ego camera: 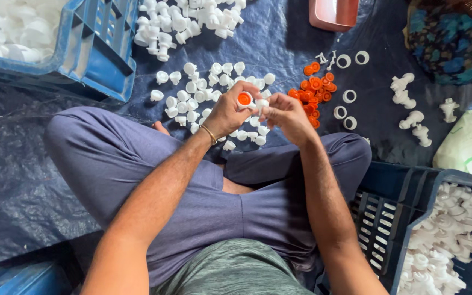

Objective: The person sits on the floor and assembles small white plastic components by hand, inserting orange caps and white rings into the pieces. The person handles the parts one at a time and places the assembled units into a nearby blue crate.

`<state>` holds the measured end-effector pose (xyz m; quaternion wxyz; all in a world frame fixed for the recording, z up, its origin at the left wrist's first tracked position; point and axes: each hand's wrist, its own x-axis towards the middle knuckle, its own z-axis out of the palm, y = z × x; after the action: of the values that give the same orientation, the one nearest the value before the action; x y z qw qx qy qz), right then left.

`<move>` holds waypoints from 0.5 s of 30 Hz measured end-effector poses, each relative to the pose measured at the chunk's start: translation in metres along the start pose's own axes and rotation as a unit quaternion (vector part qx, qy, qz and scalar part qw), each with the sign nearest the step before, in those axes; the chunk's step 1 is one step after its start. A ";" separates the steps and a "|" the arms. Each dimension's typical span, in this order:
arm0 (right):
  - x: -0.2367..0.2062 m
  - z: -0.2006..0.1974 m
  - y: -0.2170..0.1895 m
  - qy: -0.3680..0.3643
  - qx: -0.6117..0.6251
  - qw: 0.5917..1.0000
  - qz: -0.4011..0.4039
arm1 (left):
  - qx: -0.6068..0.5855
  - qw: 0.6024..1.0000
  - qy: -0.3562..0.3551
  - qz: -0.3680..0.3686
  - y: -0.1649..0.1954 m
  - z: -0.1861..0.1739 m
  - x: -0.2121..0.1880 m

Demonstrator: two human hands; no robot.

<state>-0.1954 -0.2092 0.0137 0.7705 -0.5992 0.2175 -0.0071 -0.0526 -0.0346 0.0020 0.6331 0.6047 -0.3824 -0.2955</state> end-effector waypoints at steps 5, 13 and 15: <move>0.005 0.023 0.004 0.026 0.042 0.998 -0.029 | 0.000 0.998 0.036 -0.042 -0.004 -0.002 0.001; 0.010 0.044 0.025 0.167 -0.320 0.864 -0.351 | -0.107 0.988 0.099 -0.044 -0.020 -0.003 0.007; 0.010 0.041 0.022 0.187 -0.286 0.879 -0.331 | -0.119 0.988 0.084 -0.046 -0.024 -0.002 0.008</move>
<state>-0.1775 -0.1681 -0.0028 0.4630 -0.8184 0.1386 -0.3110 -0.0442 -0.0425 -0.0202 0.7162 0.5646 -0.2618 -0.3157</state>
